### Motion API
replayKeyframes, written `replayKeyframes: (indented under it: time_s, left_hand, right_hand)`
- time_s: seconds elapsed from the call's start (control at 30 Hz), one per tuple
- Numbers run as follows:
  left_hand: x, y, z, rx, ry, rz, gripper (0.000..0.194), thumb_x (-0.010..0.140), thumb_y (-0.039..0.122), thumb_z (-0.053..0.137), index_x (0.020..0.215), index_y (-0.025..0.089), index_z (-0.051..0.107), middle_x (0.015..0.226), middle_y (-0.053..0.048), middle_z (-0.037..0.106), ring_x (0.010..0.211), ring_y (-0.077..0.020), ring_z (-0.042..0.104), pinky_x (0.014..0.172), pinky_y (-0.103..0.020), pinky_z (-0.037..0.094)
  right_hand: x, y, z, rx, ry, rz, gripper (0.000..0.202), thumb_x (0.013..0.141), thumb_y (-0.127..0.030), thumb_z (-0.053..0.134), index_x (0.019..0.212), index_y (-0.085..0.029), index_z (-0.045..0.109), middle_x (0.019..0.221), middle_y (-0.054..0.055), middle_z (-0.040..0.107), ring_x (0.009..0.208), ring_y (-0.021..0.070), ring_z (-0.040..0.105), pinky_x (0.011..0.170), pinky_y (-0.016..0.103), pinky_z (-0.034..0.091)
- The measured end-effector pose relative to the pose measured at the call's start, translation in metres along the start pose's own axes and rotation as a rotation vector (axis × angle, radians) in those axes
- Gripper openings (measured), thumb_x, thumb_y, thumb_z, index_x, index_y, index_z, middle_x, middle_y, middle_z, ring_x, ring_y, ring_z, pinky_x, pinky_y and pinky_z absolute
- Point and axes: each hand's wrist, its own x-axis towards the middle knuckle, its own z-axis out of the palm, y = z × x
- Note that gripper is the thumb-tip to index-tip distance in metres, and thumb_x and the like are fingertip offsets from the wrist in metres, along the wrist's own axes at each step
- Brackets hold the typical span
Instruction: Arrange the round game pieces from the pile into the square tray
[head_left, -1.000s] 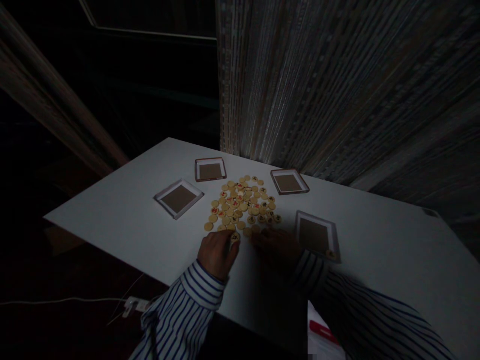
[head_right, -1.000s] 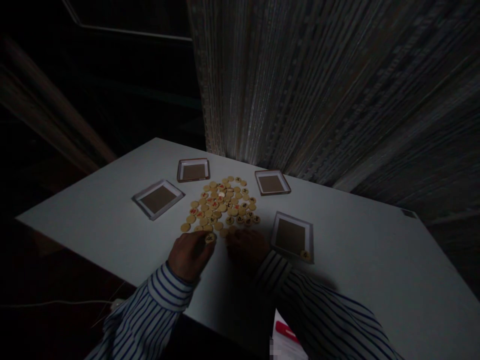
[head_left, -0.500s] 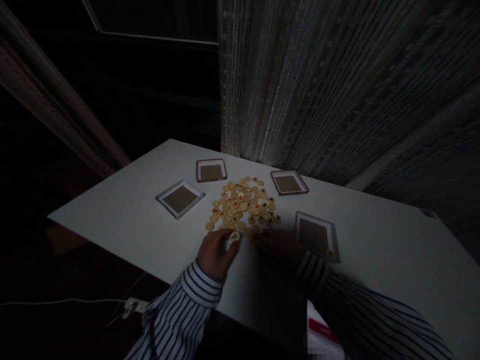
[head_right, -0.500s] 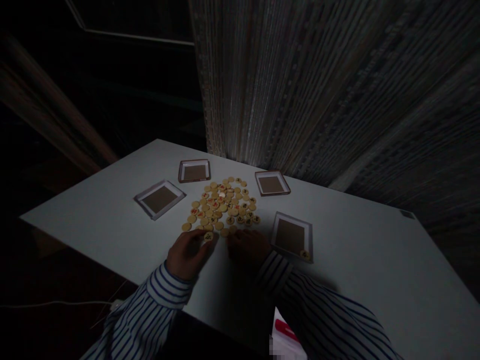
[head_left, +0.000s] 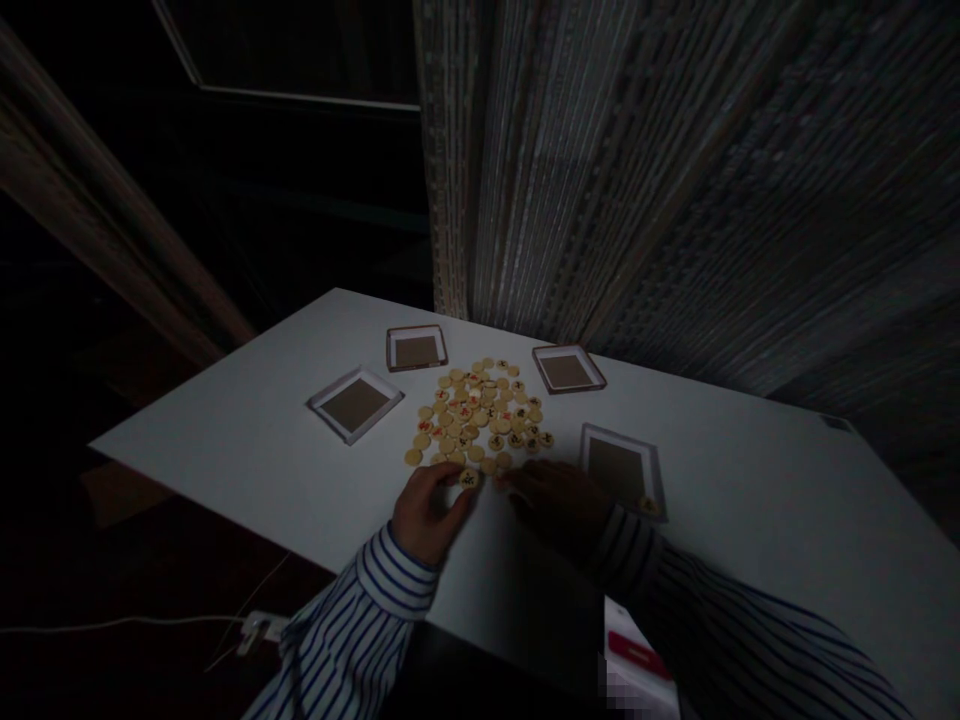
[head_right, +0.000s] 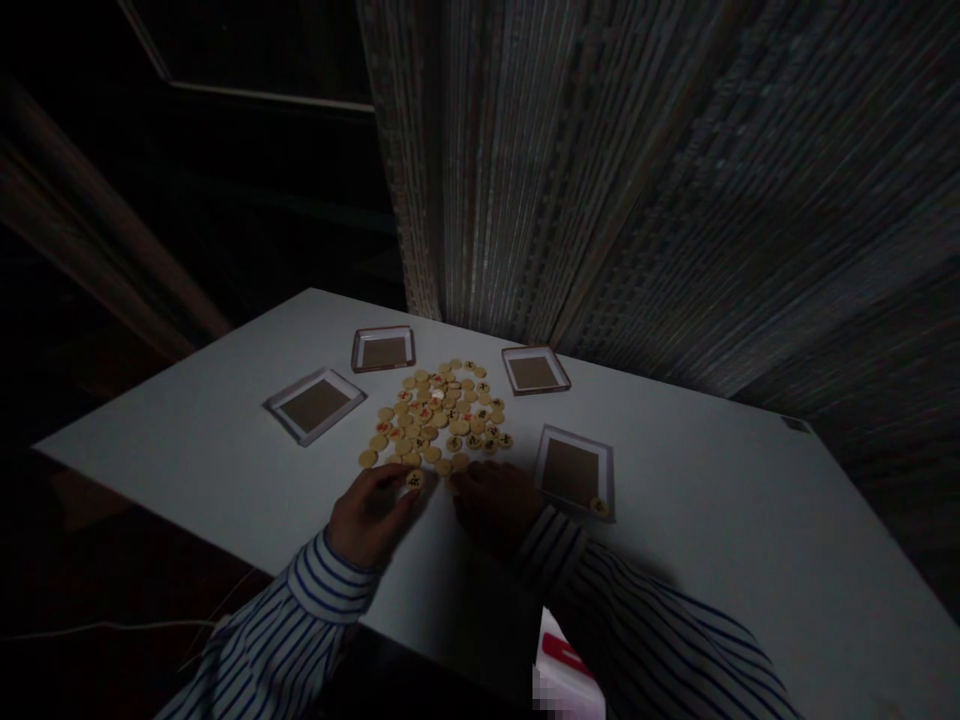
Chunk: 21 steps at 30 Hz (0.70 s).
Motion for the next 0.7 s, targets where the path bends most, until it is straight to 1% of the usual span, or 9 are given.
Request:
replayKeyframes:
  time_s: [0.1,0.17,0.3,0.43,0.7]
  left_hand:
    - [0.003,0.009,-0.001,0.01,-0.002,0.089,0.021,0.073,0.027,0.058,0.091,0.016,0.059,0.078,-0.005,0.063,0.071,-0.0164,0.059,0.064,-0.033,0.051]
    - [0.005,0.014,0.0,0.012,-0.011,0.115,0.02,0.074,0.027,0.057,0.091,0.017,0.058,0.078,-0.006,0.063,0.071,-0.0165,0.059,0.064,-0.032,0.051]
    - [0.007,0.023,0.001,0.006,-0.046,0.133,0.021,0.074,0.025,0.057,0.093,0.017,0.057,0.079,-0.006,0.063,0.073,-0.0166,0.059,0.065,-0.032,0.051]
    - [0.01,0.032,0.005,-0.014,-0.091,0.138,0.022,0.074,0.024,0.058,0.095,0.018,0.057,0.081,-0.005,0.063,0.075,-0.0167,0.059,0.067,-0.032,0.05]
    - [0.014,0.053,0.014,-0.056,-0.151,0.182,0.019,0.075,0.024,0.057,0.094,0.018,0.057,0.08,-0.005,0.064,0.073,-0.0155,0.06,0.067,-0.03,0.05]
  right_hand:
    - [-0.004,0.001,-0.001,-0.001,0.045,0.001,0.027,0.081,-0.021,0.045,0.105,-0.017,0.057,0.093,0.009,0.062,0.083,0.018,0.058,0.069,0.029,0.042]
    - [-0.008,0.002,-0.002,-0.004,0.061,0.003,0.026,0.081,-0.021,0.045,0.104,-0.017,0.057,0.092,0.01,0.062,0.082,0.0173,0.058,0.069,0.029,0.042]
    - [-0.014,0.003,-0.002,-0.001,0.116,-0.006,0.024,0.081,-0.022,0.046,0.102,-0.017,0.057,0.09,0.008,0.062,0.081,0.0173,0.057,0.068,0.029,0.042]
    - [-0.023,0.006,-0.001,0.022,0.201,-0.009,0.024,0.082,-0.021,0.047,0.104,-0.019,0.057,0.089,0.008,0.062,0.077,0.0161,0.058,0.066,0.029,0.043]
    - [-0.041,0.018,0.0,0.124,0.362,-0.043,0.029,0.084,-0.022,0.045,0.11,-0.016,0.055,0.088,0.01,0.063,0.073,0.0157,0.059,0.063,0.028,0.046]
